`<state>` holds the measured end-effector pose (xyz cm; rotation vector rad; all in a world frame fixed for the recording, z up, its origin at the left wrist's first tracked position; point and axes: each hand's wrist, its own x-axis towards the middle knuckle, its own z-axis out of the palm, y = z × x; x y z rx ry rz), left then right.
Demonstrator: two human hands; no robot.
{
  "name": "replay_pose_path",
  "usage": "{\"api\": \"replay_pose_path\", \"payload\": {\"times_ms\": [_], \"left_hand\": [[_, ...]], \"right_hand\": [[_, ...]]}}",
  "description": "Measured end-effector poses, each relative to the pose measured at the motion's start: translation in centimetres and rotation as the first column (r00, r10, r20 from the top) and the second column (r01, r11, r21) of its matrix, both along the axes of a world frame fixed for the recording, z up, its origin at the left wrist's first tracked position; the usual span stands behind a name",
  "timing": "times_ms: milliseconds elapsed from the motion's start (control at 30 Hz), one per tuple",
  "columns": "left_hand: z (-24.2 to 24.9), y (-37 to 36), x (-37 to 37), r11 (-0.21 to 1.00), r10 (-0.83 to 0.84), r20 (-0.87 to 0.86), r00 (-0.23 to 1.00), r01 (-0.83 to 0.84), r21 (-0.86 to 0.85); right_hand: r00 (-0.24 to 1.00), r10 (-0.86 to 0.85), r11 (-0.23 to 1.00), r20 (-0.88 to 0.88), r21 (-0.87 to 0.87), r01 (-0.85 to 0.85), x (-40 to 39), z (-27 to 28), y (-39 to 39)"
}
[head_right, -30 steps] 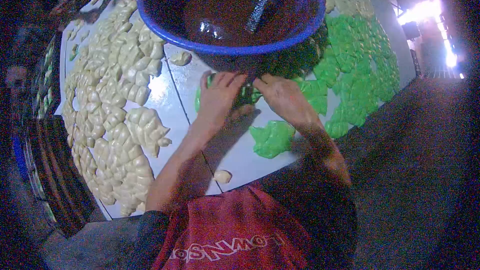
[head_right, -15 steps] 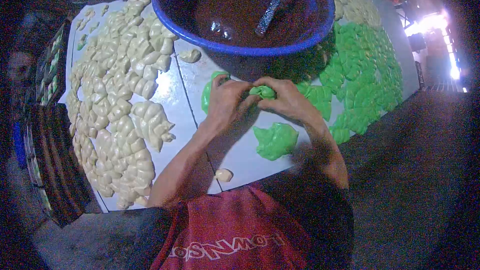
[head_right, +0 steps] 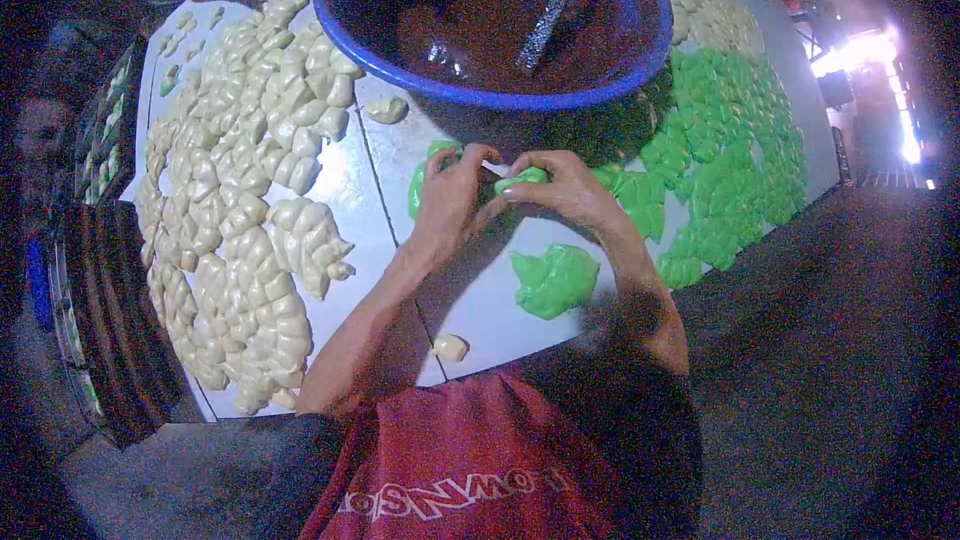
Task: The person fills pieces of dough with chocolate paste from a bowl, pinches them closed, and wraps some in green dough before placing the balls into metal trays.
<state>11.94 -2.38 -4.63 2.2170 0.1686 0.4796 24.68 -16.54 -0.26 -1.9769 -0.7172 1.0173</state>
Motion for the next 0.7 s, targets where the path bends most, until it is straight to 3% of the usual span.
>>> {"api": "replay_pose_path", "payload": {"times_ms": [133,267,367,500,567,633,700], "left_hand": [[-0.2,0.0,-0.5,0.998,-0.048,-0.112,0.993,0.051,0.025],[0.2,-0.2,-0.2,0.982,-0.083,-0.184,0.979,0.112,0.154],[-0.2,-0.5,0.0,0.989,-0.036,-0.183,0.982,0.061,0.131],[-0.6,0.4,-0.5,0.985,-0.068,-0.145,0.987,0.089,0.146],[-0.3,0.5,-0.5,0.985,-0.073,-0.233,0.97,0.107,0.134],[0.8,0.7,-0.4,0.987,-0.112,-0.318,0.942,0.142,0.074],[0.9,1.3,-1.0,0.974,-0.226,-0.173,0.959,0.219,-0.056]], "right_hand": [[0.996,-0.085,0.992,-0.007,0.098,0.086,-0.5,-0.2,-0.1],[0.886,-0.05,0.926,-0.461,0.31,0.214,-1.9,1.8,-0.9],[0.796,0.014,0.711,-0.605,0.566,0.418,-3.1,3.2,-1.2],[0.77,0.222,0.49,-0.598,0.751,0.442,-2.8,5.0,-4.5],[0.795,0.331,0.397,-0.509,0.839,0.373,-2.6,8.0,-5.2],[0.845,0.226,0.445,-0.485,0.823,0.353,-3.0,9.1,-5.4],[0.861,-0.081,0.584,-0.502,0.676,0.45,-4.2,9.0,-4.6]]}}
